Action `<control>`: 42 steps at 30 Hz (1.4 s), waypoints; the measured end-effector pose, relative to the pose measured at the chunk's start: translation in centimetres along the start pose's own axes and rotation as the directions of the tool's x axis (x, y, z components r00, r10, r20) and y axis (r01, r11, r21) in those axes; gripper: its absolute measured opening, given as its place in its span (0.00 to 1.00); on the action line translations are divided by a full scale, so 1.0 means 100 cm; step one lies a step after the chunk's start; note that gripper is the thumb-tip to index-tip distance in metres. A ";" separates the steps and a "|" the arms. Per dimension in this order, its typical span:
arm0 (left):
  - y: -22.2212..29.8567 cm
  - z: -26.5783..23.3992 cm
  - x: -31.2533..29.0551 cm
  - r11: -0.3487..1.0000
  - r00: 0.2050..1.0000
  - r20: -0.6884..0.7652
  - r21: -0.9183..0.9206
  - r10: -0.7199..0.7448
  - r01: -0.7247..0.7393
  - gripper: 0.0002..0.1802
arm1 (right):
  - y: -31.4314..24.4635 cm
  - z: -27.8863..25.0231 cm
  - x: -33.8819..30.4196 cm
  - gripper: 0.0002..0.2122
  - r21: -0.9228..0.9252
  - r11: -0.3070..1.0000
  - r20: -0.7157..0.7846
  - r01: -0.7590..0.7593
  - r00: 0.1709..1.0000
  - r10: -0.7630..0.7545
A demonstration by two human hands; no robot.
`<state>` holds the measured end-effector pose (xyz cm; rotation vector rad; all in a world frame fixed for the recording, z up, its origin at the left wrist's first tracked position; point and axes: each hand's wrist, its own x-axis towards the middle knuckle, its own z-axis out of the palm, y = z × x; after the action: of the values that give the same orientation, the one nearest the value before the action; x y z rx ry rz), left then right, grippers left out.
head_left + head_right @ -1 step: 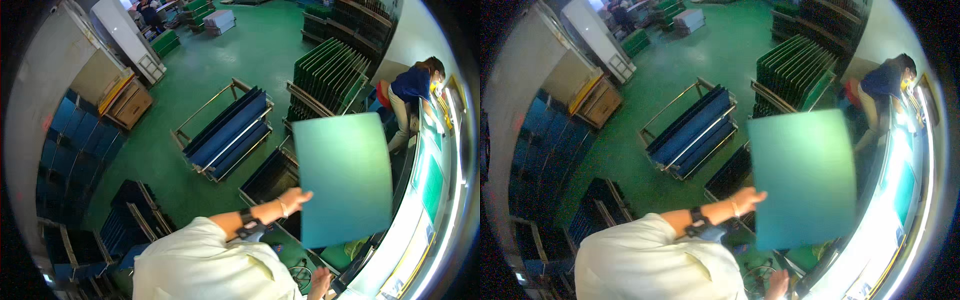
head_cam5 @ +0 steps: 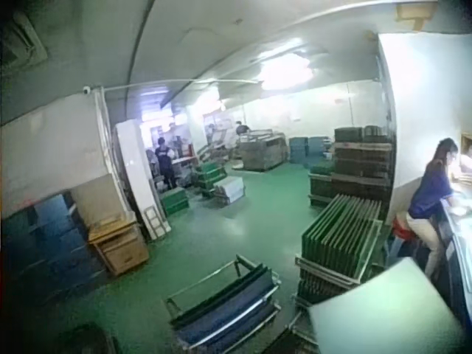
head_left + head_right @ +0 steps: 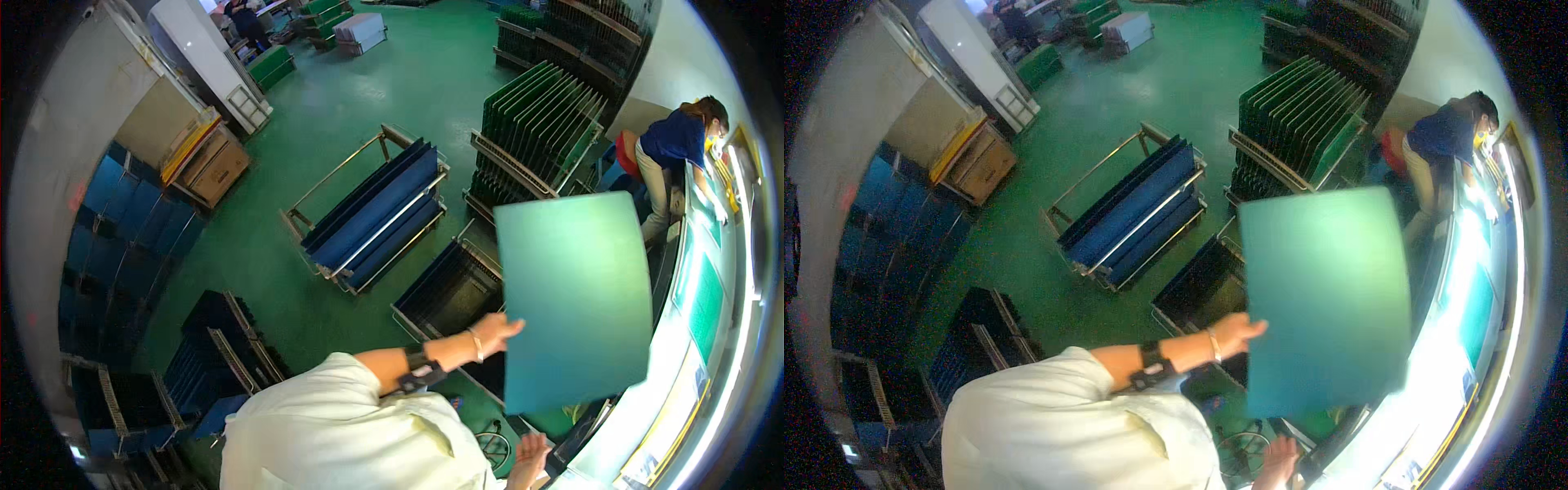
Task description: The recorder is inspecting and organizing blue sheets and patterned transparent plates on workstations and placing them in racks.
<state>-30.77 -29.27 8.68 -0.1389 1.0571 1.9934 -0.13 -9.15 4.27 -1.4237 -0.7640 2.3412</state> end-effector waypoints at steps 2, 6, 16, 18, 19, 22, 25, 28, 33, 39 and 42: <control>-0.042 0.030 0.011 0.961 0.985 0.155 -0.255 -0.071 0.110 0.21 | -0.030 0.078 -0.070 0.18 0.102 0.970 0.002 0.220 0.975 -0.221; -0.062 0.081 -0.021 0.953 0.936 0.215 -0.060 -0.278 0.297 0.17 | -0.043 0.040 -0.095 0.18 -0.163 0.904 -0.095 0.394 0.906 -0.412; -0.133 0.104 -0.029 0.867 0.830 0.360 -0.101 -0.425 0.488 0.12 | -0.019 -0.118 -0.147 0.19 -0.745 0.606 -0.088 0.279 0.860 -0.503; -0.144 0.105 -0.028 0.870 0.830 0.364 -0.095 -0.422 0.484 0.13 | -0.013 -0.162 -0.164 0.19 -0.799 0.541 -0.072 0.261 0.853 -0.517; -0.149 0.105 -0.031 0.876 0.829 0.342 -0.029 -0.444 0.481 0.13 | -0.015 -0.153 -0.175 0.19 -0.798 0.546 -0.074 0.254 0.858 -0.508; -0.177 0.115 -0.055 0.852 0.779 0.354 0.125 -0.517 0.508 0.14 | -0.018 -0.147 -0.215 0.18 -0.901 0.292 0.098 0.320 0.808 -0.581; -0.217 0.128 -0.081 0.804 0.713 0.374 0.301 -0.594 0.512 0.14 | -0.013 -0.177 -0.235 0.15 -0.556 0.795 -0.337 0.243 0.808 -0.483; -0.260 0.141 -0.104 0.764 0.672 0.371 0.395 -0.641 0.511 0.14 | -0.006 -0.206 -0.248 0.14 -0.443 0.852 -0.372 0.280 0.807 -0.459; -0.325 0.158 -0.120 0.763 0.671 0.369 0.375 -0.643 0.526 0.15 | -0.001 -0.259 -0.263 0.13 -0.234 0.899 -0.372 0.371 0.820 -0.436; -0.312 0.179 -0.147 0.705 0.712 0.242 0.527 -0.659 0.474 0.21 | 0.018 -0.303 -0.267 0.14 0.112 0.861 -0.398 0.496 0.816 -0.418; -0.311 0.202 -0.146 0.625 0.694 0.154 0.599 -0.703 0.501 0.19 | 0.047 -0.339 -0.253 0.12 -0.209 0.802 -0.467 0.560 0.663 -0.585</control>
<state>6.57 -15.27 8.58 0.1573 1.0621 0.9975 41.73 -16.06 7.43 -1.4505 -0.9341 1.3812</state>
